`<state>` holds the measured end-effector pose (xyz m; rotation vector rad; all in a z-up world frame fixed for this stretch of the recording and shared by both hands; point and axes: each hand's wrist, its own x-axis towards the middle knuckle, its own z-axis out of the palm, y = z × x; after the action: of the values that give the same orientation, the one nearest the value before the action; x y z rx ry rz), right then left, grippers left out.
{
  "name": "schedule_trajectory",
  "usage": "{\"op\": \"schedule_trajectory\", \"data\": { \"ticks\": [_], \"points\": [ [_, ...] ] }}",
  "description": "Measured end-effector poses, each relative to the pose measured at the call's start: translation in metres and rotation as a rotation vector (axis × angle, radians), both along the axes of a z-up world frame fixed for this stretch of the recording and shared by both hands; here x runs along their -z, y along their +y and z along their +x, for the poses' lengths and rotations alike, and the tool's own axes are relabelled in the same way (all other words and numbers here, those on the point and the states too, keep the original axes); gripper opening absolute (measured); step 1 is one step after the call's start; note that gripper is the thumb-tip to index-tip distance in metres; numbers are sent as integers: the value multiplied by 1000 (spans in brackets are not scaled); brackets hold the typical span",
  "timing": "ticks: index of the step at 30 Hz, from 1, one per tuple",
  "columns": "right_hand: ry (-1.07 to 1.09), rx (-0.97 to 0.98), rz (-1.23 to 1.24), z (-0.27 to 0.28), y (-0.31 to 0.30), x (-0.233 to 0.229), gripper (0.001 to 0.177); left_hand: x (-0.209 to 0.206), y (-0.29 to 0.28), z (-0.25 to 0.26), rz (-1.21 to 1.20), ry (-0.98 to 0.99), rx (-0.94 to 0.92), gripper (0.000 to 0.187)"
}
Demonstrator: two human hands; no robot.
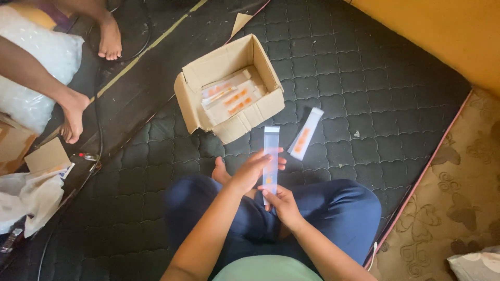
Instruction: The person sorts through several packaged items in a cardboard box, holding them up by hand and then placing them back into the box.
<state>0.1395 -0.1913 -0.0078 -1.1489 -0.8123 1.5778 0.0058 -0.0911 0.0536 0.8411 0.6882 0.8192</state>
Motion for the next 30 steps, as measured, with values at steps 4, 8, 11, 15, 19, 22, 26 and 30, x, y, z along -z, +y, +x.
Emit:
{"op": "schedule_trajectory", "data": {
  "ticks": [4,8,11,15,19,22,26,30],
  "points": [
    [-13,-24,-12,3,-1,-4,20,-6,-1,4,-22,25,-14,44],
    [-21,-37,-20,9,-4,-4,19,10,7,12,-24,-2,-55,49],
    [-20,-46,-40,13,-5,-4,19,15,10,17,-32,-38,-118,48],
    [-10,-58,-31,18,-6,0,18,11,19,15,-12,37,-68,46],
    [-18,-65,-34,25,-4,2,18,3,17,20,-1,13,-137,47],
    [-9,-55,-31,28,-5,14,19,11,20,20,14,25,-150,47],
    [-27,-80,-31,29,-3,6,16,15,23,21,-5,14,-196,43],
    [-46,-98,-27,29,-1,-3,14,8,23,21,-14,-6,-227,41]
  ]
}}
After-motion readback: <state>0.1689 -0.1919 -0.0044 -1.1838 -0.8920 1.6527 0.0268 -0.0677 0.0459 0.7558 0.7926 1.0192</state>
